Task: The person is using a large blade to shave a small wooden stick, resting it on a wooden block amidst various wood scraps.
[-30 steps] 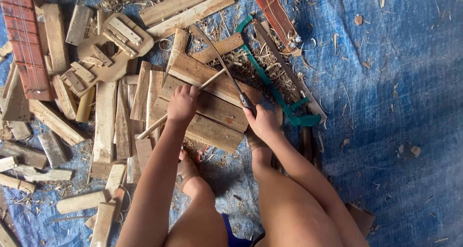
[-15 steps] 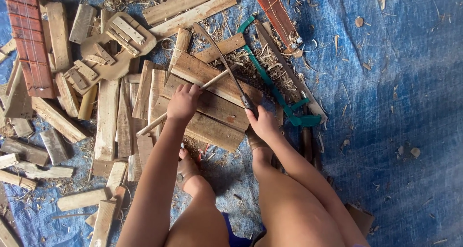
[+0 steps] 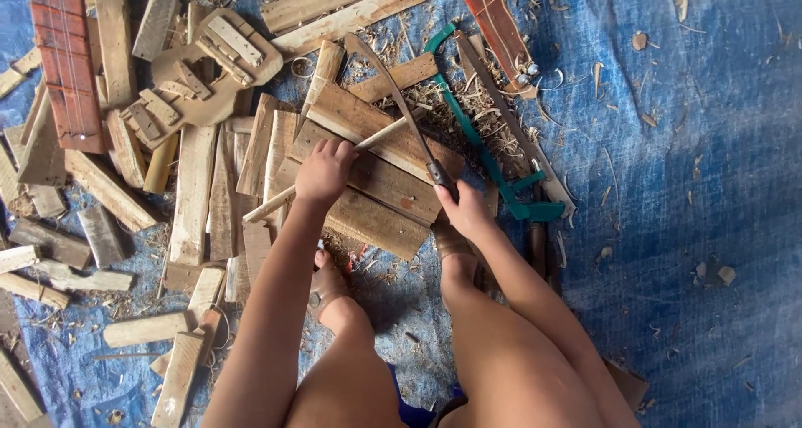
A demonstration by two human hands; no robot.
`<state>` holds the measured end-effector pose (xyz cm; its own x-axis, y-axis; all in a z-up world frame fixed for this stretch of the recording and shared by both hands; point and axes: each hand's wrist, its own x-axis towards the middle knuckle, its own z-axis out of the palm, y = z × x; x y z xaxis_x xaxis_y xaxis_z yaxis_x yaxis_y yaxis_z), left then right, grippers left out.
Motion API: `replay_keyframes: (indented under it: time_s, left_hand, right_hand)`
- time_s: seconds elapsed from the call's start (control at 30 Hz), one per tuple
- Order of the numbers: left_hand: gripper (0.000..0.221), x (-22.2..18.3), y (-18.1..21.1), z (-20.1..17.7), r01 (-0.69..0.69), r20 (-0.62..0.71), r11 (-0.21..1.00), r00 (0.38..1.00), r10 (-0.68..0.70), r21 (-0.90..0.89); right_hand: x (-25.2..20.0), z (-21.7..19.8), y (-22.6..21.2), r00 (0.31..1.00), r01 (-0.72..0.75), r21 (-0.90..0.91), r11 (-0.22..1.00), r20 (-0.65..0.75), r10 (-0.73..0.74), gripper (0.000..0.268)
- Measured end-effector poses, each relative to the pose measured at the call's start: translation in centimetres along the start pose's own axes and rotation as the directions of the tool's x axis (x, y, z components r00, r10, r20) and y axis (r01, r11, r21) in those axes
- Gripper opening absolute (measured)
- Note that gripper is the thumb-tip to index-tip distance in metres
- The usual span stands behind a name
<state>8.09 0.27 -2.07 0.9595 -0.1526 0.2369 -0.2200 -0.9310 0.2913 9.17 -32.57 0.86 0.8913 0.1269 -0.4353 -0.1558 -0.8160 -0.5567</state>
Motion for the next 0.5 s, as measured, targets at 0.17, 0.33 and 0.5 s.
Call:
replay_keyframes:
  time_s: [0.17, 0.33, 0.5]
  left_hand:
    - [0.027, -0.1, 0.2, 0.3, -0.017, -0.046, 0.997, 0.999, 0.02, 0.081]
    - [0.023, -0.9, 0.7, 1.5, 0.004, -0.051, 0.982, 0.999, 0.006, 0.19]
    - [0.024, -1.4, 0.8, 2.8, 0.021, -0.074, 0.958, 0.997, 0.0, 0.285]
  right_hand:
    - [-0.4, -1.3, -1.4, 0.993, -0.059, 0.085, 0.995, 0.103, 0.051, 0.044]
    - [-1.8, -3.5, -4.3, 0.975, -0.119, 0.044, 0.992, 0.192, 0.108, 0.046]
    - [-3.1, -5.3, -6.2, 0.956, -0.165, -0.044, 0.985, 0.238, 0.17, 0.05]
